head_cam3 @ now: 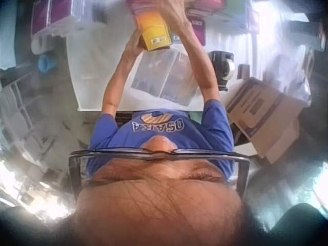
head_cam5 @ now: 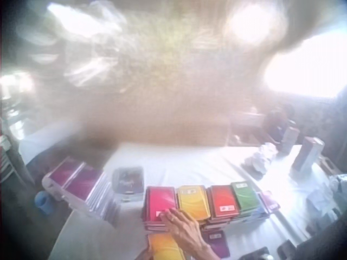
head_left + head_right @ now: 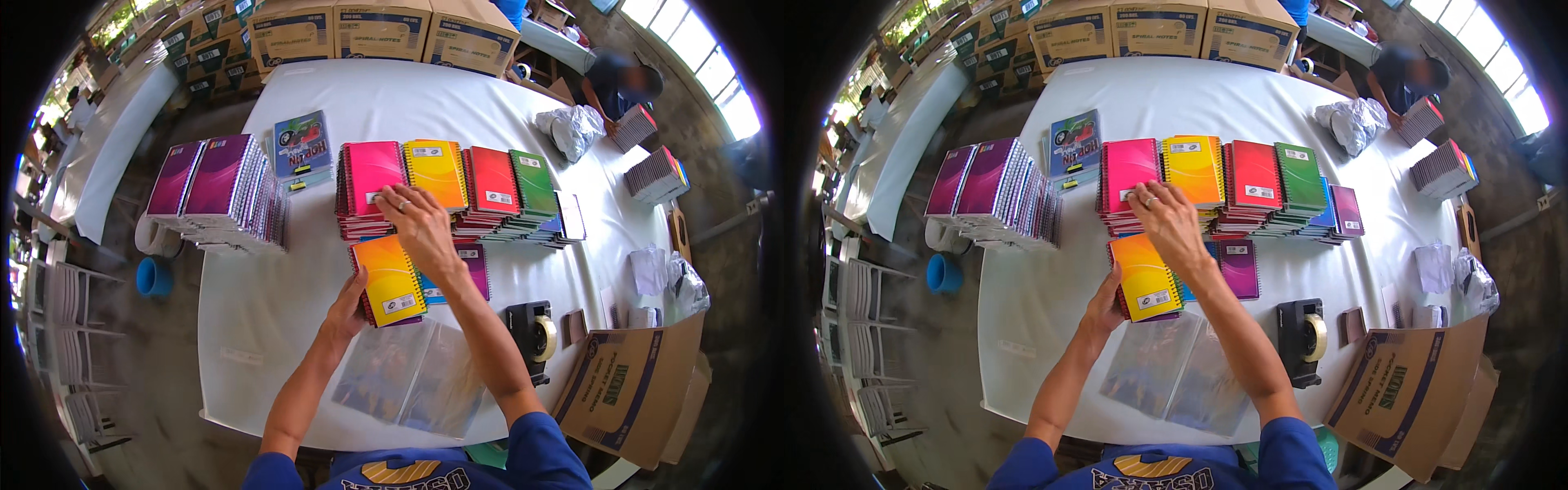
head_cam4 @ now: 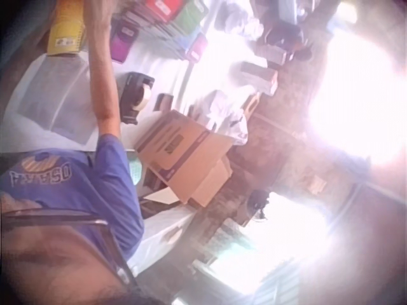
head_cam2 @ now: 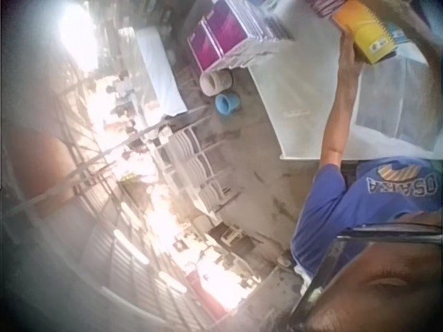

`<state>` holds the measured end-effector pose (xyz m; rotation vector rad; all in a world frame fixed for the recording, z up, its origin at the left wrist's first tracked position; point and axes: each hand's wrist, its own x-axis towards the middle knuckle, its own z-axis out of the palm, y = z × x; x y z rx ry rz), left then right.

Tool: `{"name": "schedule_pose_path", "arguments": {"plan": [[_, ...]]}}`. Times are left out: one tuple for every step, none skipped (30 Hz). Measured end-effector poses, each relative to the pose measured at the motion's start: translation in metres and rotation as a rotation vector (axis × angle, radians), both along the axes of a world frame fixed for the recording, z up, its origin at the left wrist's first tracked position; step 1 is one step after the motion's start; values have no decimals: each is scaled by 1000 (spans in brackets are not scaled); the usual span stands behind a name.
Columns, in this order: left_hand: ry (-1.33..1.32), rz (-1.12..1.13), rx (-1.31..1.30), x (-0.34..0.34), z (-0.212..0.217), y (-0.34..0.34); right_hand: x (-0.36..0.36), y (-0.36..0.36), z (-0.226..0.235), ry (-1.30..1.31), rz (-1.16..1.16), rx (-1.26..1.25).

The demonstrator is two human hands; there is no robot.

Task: The person places a notebook on a plastic sheet, folds the sheet around it, and secures it with tape. The person then stacks the packaged notebooks and repeats the process with additional notebooks of various colors.

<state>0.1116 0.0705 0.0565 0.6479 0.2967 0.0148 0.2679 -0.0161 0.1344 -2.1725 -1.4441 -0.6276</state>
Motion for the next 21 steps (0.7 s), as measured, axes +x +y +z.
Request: {"name": "schedule_pose_path", "arguments": {"plan": [[3, 10, -3, -2, -4, 3, 1, -4, 2, -12, 33, 23], [6, -22, -29, -2, -9, 5, -2, -6, 12, -4, 35, 134], [9, -51, -52, -2, -11, 9, -2, -11, 24, -2, 44, 134], [10, -43, -52, -3, -12, 13, 0, -18, 37, 181, 220, 192], [7, -95, -67, -3, -13, 12, 2, -29, 51, 363, 381, 241], [8, -152, -81, -2, -8, 8, 6, -34, 64, 559, 584, 261], [13, -165, -88, -6, -1, 3, 10, -36, 61, 564, 569, 260], [-18, -165, 141, -8, 23, -8, 16, -42, 58, 707, 681, 150], [-58, -168, 76, -9, 9, -6, 15, -39, 56, 850, 824, 48], [-96, -175, 11, -11, -4, -3, 12, -30, 46, 829, 857, 14], [-96, -190, 6, -13, -16, -2, 12, -29, 30, 830, 842, 17], [-60, -177, 0, -18, -24, -4, 10, -32, 12, 836, 838, -38], [-25, -163, -4, -24, -33, -5, 7, -34, -2, 841, 836, -92], [-91, -141, -15, -33, -45, -4, 0, -36, -12, 867, 789, -106], [-87, -152, -18, -41, -48, -3, -8, -40, -19, 898, 740, -122], [-27, -175, 31, -48, -52, -2, -15, -48, -24, 811, 679, -45], [37, -193, 85, -55, -52, 0, -19, -57, -30, 937, 548, 51], [43, -196, 85, -58, -49, -2, -18, -71, -39, 1058, 412, 145], [71, -157, -11, -57, -45, -7, -9, -96, -63, 982, 194, 212], [99, -122, -111, -53, -43, -15, 3, -123, -92, 871, -74, 309], [104, -124, -114, -53, -50, -19, 8, -140, -113, 684, -441, 228]]}}
